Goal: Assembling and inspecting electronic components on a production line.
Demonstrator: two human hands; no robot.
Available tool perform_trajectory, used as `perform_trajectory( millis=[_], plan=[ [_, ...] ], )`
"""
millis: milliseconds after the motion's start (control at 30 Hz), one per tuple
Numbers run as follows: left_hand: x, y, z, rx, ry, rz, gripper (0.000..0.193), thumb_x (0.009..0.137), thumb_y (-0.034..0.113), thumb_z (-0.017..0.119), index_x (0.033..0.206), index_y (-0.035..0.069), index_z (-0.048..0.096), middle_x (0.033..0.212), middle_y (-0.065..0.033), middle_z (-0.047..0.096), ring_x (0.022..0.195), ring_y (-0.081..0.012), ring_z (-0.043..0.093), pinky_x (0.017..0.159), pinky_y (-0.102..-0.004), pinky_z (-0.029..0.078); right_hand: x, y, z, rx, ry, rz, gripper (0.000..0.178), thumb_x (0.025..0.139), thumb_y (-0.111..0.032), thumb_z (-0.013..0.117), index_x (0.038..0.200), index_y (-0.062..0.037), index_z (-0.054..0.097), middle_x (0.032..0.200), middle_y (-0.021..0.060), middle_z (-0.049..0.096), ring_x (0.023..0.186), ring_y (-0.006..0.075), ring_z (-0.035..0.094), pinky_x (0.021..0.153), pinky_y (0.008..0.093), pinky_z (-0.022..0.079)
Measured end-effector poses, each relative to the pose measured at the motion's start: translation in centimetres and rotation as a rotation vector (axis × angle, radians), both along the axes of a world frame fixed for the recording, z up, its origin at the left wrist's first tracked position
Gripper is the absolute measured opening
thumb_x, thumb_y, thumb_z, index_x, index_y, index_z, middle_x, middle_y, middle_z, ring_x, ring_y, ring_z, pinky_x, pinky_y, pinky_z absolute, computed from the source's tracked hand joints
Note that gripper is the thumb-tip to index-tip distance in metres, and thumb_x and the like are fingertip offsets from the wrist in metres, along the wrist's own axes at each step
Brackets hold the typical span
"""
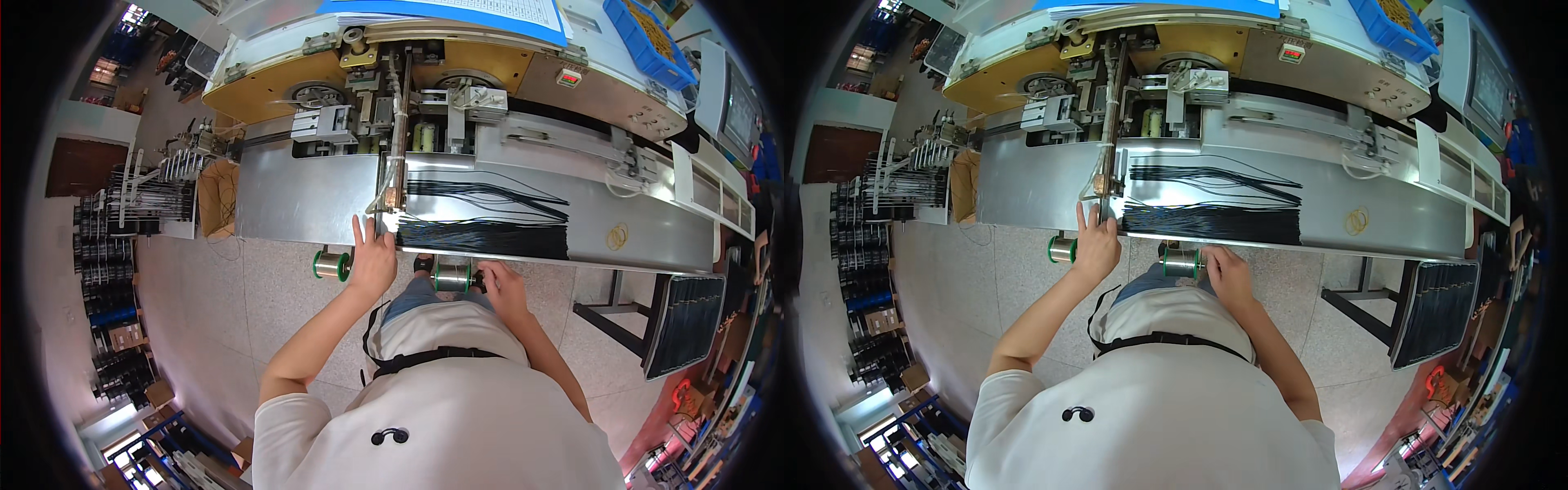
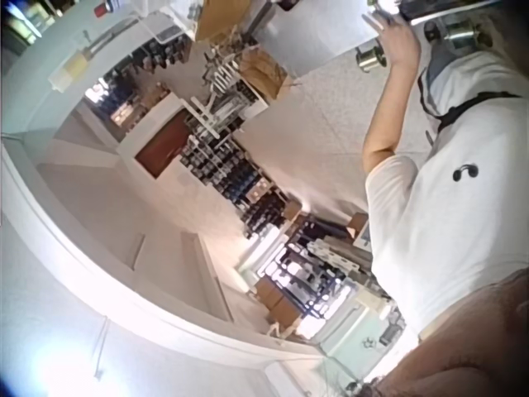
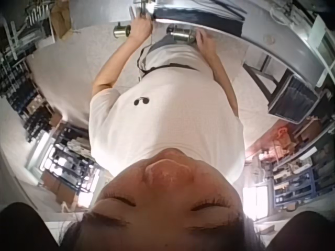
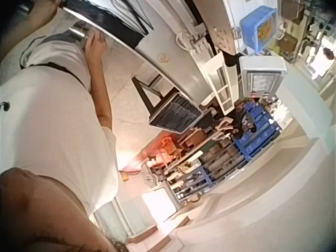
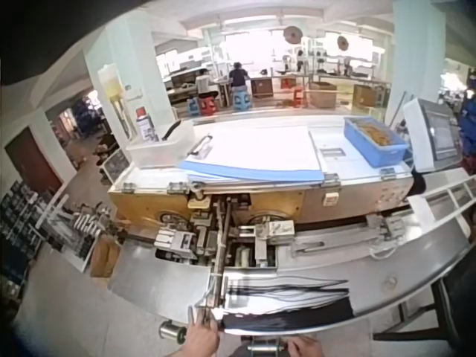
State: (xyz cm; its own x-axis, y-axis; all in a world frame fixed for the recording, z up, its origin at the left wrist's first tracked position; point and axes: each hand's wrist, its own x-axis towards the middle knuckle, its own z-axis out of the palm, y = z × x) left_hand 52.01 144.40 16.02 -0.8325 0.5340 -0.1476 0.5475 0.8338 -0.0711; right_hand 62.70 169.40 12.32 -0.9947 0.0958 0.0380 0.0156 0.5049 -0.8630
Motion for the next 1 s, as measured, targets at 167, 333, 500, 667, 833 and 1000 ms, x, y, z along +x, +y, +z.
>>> perform_trajectory(
  millis=[167, 333, 500, 667, 833, 1000],
  plan=[
    [-0.9, -1.8, 0.9, 0.354, -0.009, 0.027, 0.023, 0.072, 0.011, 0.064, 0.089, 0.002, 0.051, 0.088, -0.0154, 0.057, 0.096, -0.0357, 0.049, 0.101, -0.0549, 0.028, -0.1, 0.0, 0.6, 0.037, 0.015, -0.005, 0.012, 0.086, -0.006, 0.055, 0.095, -0.0042, 0.063, 0.087, 0.0141, 0.065, 0.071, 0.0315, 0.063, 0.061, 0.0355, 0.05],
    [0.3, -5.9, 1.6, 0.493, -0.021, 0.141, 0.022, 0.072, 0.005, 0.064, 0.09, 0.003, 0.052, 0.087, -0.0147, 0.053, 0.089, -0.0342, 0.047, 0.083, -0.0447, 0.037, -0.2, -0.2, 0.1, 0.043, -0.004, 0.0, 0.012, 0.086, -0.006, 0.055, 0.095, -0.0049, 0.063, 0.087, 0.0137, 0.065, 0.072, 0.0316, 0.063, 0.062, 0.0358, 0.05],
    [2.0, -6.3, 0.9, 0.518, 0.014, 0.163, 0.018, 0.073, -0.003, 0.06, 0.088, 0.004, 0.054, 0.083, -0.0131, 0.054, 0.085, -0.0321, 0.05, 0.086, -0.0433, 0.039, -0.8, -0.9, 0.0, 0.031, -0.011, 0.04, 0.011, 0.085, -0.007, 0.056, 0.094, -0.0053, 0.063, 0.087, 0.0132, 0.066, 0.072, 0.0315, 0.064, 0.063, 0.0363, 0.051],
    [2.6, -5.0, 0.7, 0.595, -0.077, 0.18, 0.009, 0.076, 0.004, 0.065, 0.083, 0.005, 0.059, 0.072, -0.0092, 0.059, 0.083, -0.0271, 0.058, 0.098, -0.0462, 0.038, -1.4, -1.4, 0.6, 0.039, 0.011, 0.08, 0.011, 0.085, -0.005, 0.056, 0.094, -0.0046, 0.063, 0.087, 0.0138, 0.066, 0.073, 0.0325, 0.064, 0.064, 0.0368, 0.051],
    [2.4, -4.4, 0.6, 0.532, -0.004, 0.048, 0.007, 0.079, 0.007, 0.064, 0.086, 0.005, 0.061, 0.089, -0.0075, 0.065, 0.096, -0.0267, 0.059, 0.099, -0.0483, 0.036, -1.1, -1.1, 0.2, 0.026, 0.018, 0.08, 0.011, 0.085, -0.004, 0.057, 0.094, -0.004, 0.062, 0.086, 0.0143, 0.065, 0.073, 0.0321, 0.064, 0.063, 0.0365, 0.051],
    [1.8, -3.7, 0.4, 0.476, -0.03, -0.005, 0.02, 0.08, 0.013, 0.064, 0.097, 0.005, 0.058, 0.115, -0.0104, 0.058, 0.12, -0.0337, 0.043, 0.105, -0.0545, 0.026, -0.7, -0.8, 0.4, 0.028, 0.027, 0.064, 0.011, 0.085, -0.004, 0.056, 0.094, -0.0039, 0.062, 0.084, 0.0141, 0.065, 0.069, 0.0308, 0.063, 0.06, 0.0355, 0.05]
  ],
)
